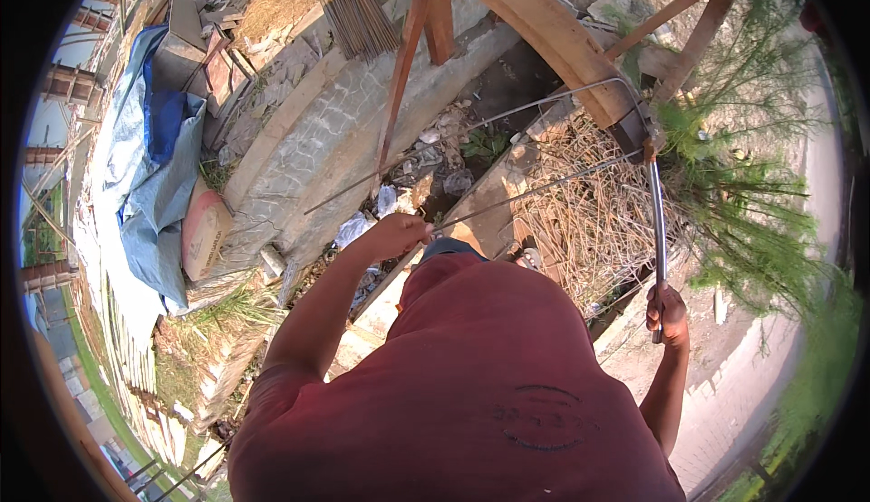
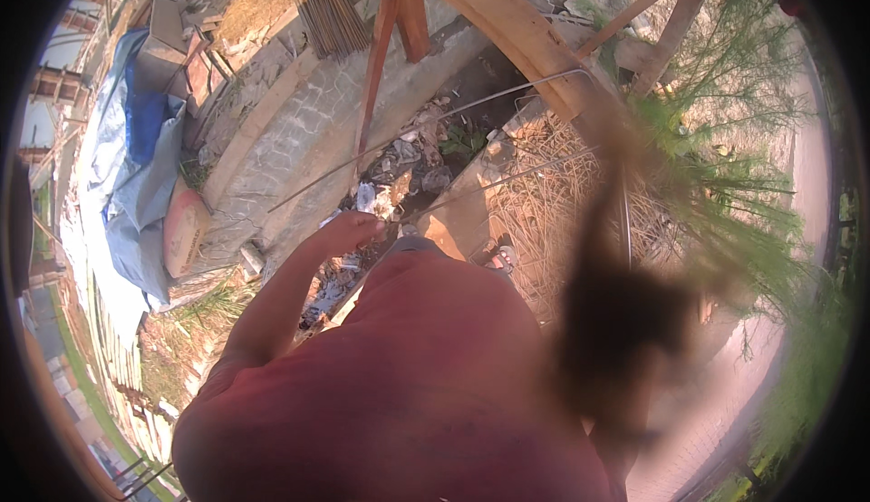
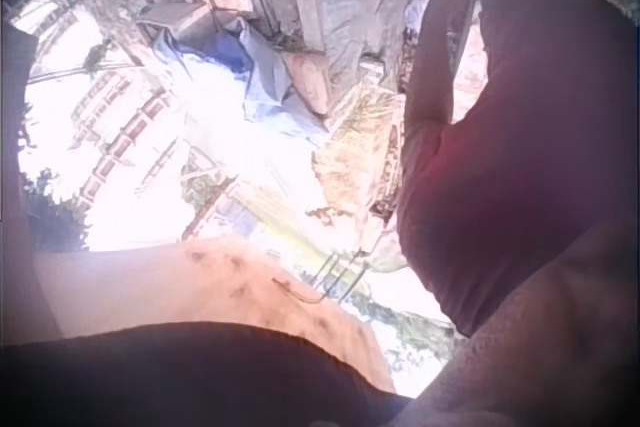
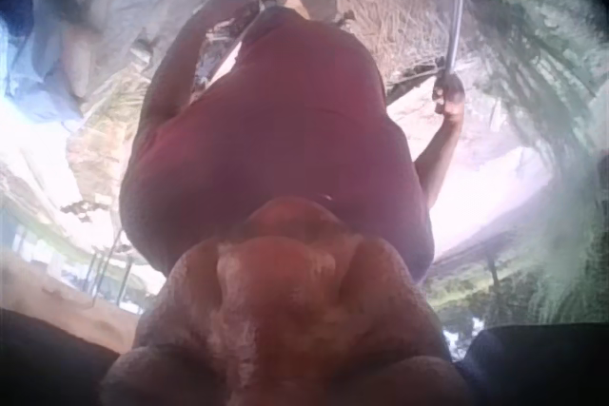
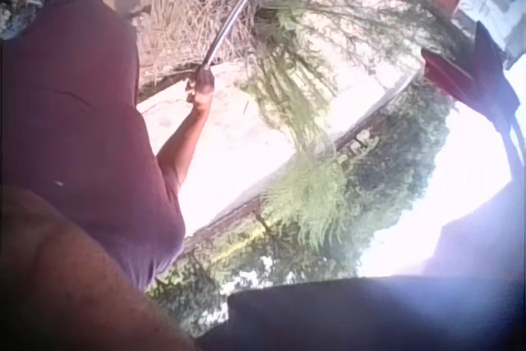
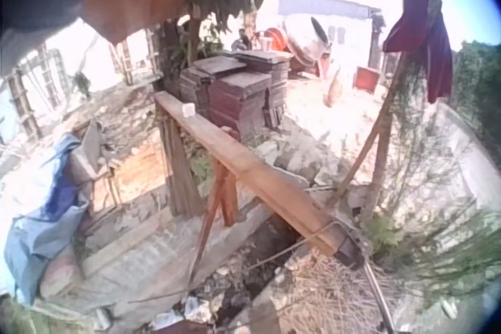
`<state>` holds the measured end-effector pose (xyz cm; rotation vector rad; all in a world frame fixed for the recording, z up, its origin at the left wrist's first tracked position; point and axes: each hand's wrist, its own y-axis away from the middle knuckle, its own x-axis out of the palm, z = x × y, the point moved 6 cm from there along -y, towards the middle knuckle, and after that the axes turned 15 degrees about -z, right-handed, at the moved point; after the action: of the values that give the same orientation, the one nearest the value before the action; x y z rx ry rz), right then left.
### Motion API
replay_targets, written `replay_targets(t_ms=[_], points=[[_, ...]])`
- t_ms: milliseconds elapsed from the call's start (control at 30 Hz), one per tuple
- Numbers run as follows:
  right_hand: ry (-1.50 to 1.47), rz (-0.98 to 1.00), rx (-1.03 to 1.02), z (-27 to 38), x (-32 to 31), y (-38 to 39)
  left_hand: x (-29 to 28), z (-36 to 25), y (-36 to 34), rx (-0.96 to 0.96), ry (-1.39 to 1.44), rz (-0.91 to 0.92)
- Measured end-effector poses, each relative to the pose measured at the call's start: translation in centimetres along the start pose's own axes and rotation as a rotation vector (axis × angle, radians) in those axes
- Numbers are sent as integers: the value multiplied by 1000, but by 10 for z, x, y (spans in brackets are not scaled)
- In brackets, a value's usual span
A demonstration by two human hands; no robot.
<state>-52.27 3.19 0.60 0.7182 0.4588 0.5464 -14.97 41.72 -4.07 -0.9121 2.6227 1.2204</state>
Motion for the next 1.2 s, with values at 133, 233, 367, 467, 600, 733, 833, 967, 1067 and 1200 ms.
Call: replay_targets(t_ms=[133, 233, 367, 467, 600, 733, 833, 967, 1067, 1200], points=[[116, -18, 19, 22, -8, 0, -7, -3, -1, 247, -158, -138], [42, -19, 16, 7, 22, 10, -14, -3, -7, 286, -166, -180], [58, -131, -113, -18, 39, 6, -24, -7, -16, 267, -231, -207], [63, -140, -166, -13, 43, 12, -25, 2, -29, 363, -184, -235], [3, -185, -98, -23, 56, 12, -36, -6, -38, 251, -146, -215], [-41, -257, -54, -14, 69, 24, -39, 8, -55, 314, -150, -195], [99, -243, -145, -25, 49, 6, -33, -3, -47, 292, -196, -135], [63, -148, -147, -4, 47, 16, -9, 14, -42, 130, -21, 106], [24, -155, -139, -26, 31, -4, -29, 17, -54, 27, 233, -98], [-23, -166, -96, -13, 37, 10, -48, 25, -49, 80, 1035, -173]])
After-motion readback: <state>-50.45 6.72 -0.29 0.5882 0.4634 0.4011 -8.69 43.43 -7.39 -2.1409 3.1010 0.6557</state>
